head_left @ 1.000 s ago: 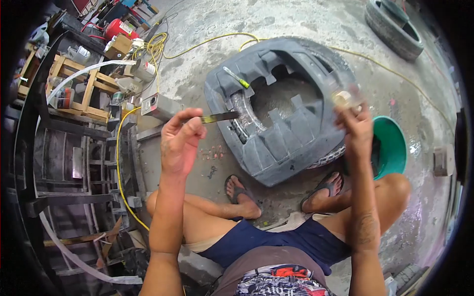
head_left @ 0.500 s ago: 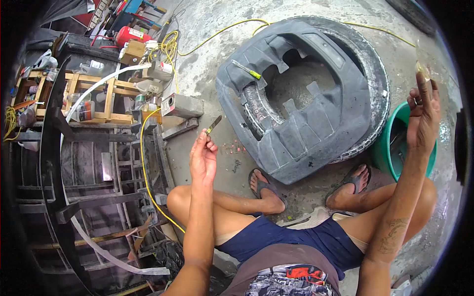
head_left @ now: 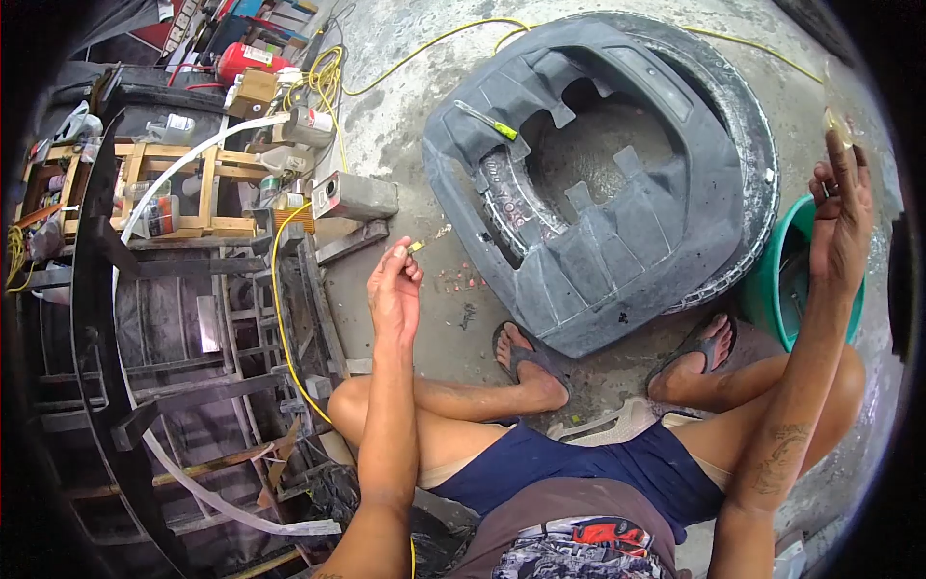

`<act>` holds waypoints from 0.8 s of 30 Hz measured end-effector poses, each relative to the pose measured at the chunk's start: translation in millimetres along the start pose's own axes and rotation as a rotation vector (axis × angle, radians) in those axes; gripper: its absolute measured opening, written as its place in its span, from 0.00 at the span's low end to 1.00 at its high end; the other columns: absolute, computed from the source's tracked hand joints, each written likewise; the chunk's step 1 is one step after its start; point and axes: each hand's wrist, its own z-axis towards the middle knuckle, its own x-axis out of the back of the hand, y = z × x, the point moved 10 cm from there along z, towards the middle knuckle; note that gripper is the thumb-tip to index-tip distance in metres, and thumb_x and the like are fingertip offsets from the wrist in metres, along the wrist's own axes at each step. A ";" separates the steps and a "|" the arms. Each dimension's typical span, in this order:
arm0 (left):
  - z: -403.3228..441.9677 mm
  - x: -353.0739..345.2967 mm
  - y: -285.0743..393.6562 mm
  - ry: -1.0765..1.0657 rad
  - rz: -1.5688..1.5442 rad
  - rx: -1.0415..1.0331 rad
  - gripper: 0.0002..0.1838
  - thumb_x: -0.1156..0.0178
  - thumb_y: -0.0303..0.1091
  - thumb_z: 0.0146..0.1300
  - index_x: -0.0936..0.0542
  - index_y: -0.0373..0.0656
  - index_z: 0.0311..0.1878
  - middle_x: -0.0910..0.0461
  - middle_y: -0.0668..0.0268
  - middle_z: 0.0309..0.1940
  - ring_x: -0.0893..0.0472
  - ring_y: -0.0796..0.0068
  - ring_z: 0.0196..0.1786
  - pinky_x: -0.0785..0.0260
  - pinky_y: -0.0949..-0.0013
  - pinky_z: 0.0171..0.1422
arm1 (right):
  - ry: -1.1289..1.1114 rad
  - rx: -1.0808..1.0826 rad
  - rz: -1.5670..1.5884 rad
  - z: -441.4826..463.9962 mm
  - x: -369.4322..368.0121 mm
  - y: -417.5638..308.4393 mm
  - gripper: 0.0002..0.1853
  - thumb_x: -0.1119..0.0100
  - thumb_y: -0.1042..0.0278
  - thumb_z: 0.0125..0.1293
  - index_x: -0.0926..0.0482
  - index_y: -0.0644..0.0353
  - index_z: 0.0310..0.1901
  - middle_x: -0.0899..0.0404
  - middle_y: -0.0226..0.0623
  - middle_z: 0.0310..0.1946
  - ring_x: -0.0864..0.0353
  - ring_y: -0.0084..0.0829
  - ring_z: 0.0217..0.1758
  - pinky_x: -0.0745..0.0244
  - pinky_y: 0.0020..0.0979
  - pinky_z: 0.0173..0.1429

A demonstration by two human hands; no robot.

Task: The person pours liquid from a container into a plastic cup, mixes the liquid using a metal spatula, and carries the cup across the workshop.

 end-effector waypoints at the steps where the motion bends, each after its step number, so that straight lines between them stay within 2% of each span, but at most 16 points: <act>1: -2.3 0.6 -1.5 -0.003 0.029 -0.020 0.15 0.36 0.31 0.71 0.19 0.31 0.55 0.23 0.71 0.33 0.27 0.82 0.35 0.32 0.76 0.40 | -0.005 0.007 -0.004 -0.2 -2.1 0.0 0.26 0.41 0.64 0.76 0.34 0.62 0.71 0.22 0.36 0.64 0.22 0.19 0.44 0.27 0.20 0.49; 9: -18.7 -1.1 -1.9 -0.036 0.122 -0.084 0.18 0.35 0.38 0.72 0.18 0.32 0.54 0.18 0.65 0.37 0.23 0.80 0.36 0.29 0.74 0.42 | -0.027 -0.019 -0.065 -4.2 -20.4 4.7 0.26 0.42 0.64 0.76 0.34 0.62 0.71 0.22 0.36 0.65 0.22 0.19 0.46 0.26 0.20 0.51; 12: -16.4 -2.7 -6.5 -0.018 0.140 -0.084 0.17 0.35 0.40 0.72 0.17 0.33 0.51 0.17 0.63 0.35 0.22 0.78 0.35 0.29 0.73 0.41 | -0.047 -0.001 -0.049 -2.0 -20.1 5.5 0.27 0.42 0.64 0.76 0.35 0.62 0.71 0.23 0.36 0.66 0.22 0.19 0.46 0.25 0.21 0.53; 14: -14.8 -1.5 -8.8 0.003 0.160 -0.095 0.17 0.35 0.41 0.72 0.17 0.34 0.46 0.17 0.63 0.33 0.22 0.78 0.33 0.29 0.73 0.39 | -0.086 0.037 -0.037 -3.7 -23.6 2.1 0.35 0.35 0.60 0.72 0.41 0.64 0.73 0.18 0.39 0.61 0.19 0.20 0.45 0.25 0.19 0.48; 20: -9.1 -0.7 -6.0 0.102 0.213 -0.163 0.16 0.34 0.43 0.71 0.17 0.36 0.41 0.19 0.65 0.28 0.25 0.78 0.27 0.32 0.74 0.33 | -0.079 0.035 -0.040 -3.5 -16.5 1.1 0.35 0.36 0.58 0.73 0.41 0.65 0.73 0.17 0.38 0.59 0.19 0.20 0.44 0.26 0.18 0.47; 24: -3.2 -1.0 -9.8 0.100 0.195 -0.167 0.16 0.34 0.44 0.71 0.18 0.37 0.41 0.21 0.67 0.26 0.26 0.79 0.26 0.33 0.75 0.31 | -0.093 0.041 -0.029 -3.8 -16.8 0.1 0.35 0.37 0.58 0.73 0.41 0.65 0.72 0.17 0.38 0.59 0.19 0.20 0.44 0.27 0.18 0.46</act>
